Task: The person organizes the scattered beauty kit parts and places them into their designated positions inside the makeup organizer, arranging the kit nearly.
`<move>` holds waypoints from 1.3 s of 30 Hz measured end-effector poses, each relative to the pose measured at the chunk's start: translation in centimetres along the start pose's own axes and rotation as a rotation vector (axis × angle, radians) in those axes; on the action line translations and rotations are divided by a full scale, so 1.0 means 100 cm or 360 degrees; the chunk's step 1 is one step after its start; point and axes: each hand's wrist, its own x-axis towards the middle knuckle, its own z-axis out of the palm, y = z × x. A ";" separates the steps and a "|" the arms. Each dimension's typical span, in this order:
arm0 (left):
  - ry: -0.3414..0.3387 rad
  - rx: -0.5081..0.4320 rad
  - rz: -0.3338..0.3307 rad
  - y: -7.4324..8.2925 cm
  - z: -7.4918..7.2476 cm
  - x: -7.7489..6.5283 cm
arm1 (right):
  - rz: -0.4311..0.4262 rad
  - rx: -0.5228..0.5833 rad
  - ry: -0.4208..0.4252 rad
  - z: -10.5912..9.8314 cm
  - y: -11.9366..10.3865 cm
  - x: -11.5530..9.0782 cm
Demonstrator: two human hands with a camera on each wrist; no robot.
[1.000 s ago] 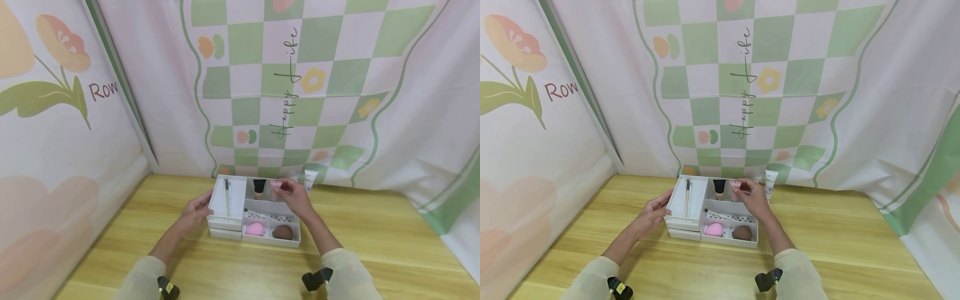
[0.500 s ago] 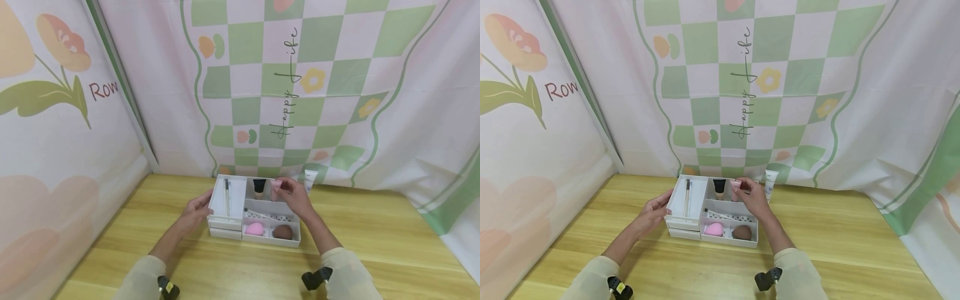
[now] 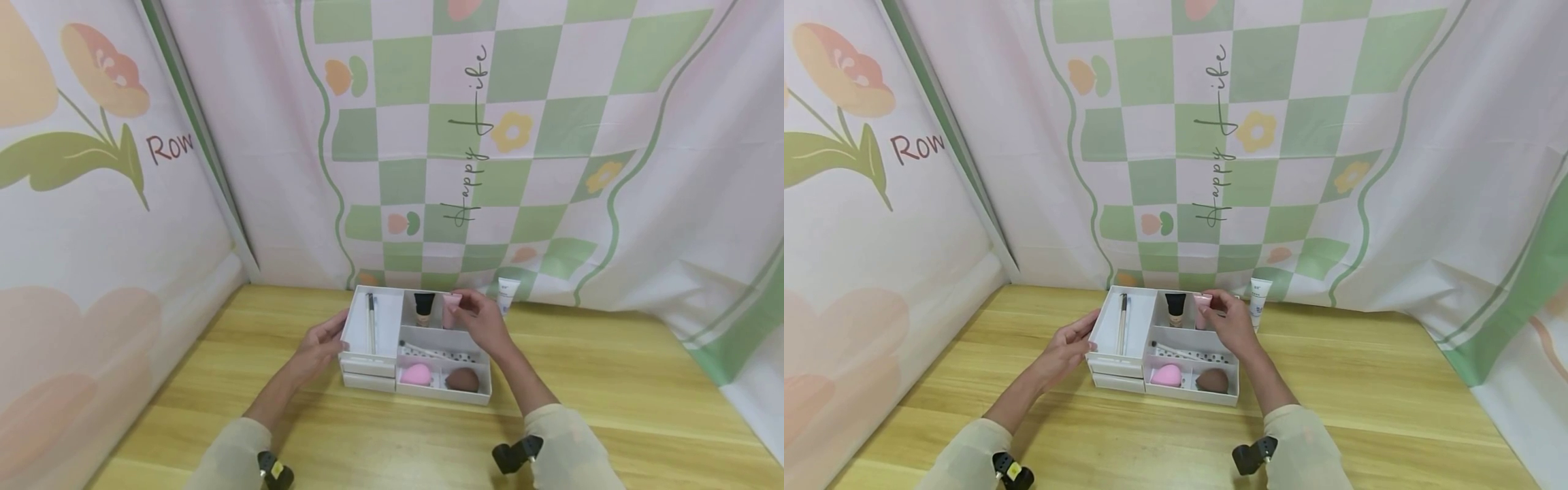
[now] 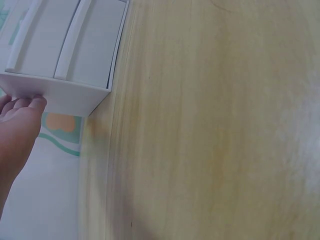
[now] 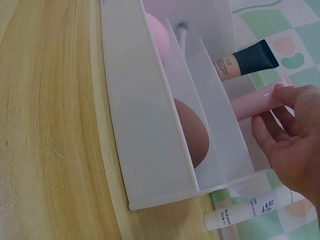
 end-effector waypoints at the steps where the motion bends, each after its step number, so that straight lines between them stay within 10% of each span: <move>1: 0.0003 0.0000 -0.0005 0.000 0.000 0.000 | 0.0003 -0.0005 0.0002 0.000 0.000 0.000; 39: 0.0011 0.0009 -0.0018 0.001 0.001 0.000 | -0.0035 -0.0112 0.0018 0.002 -0.001 0.018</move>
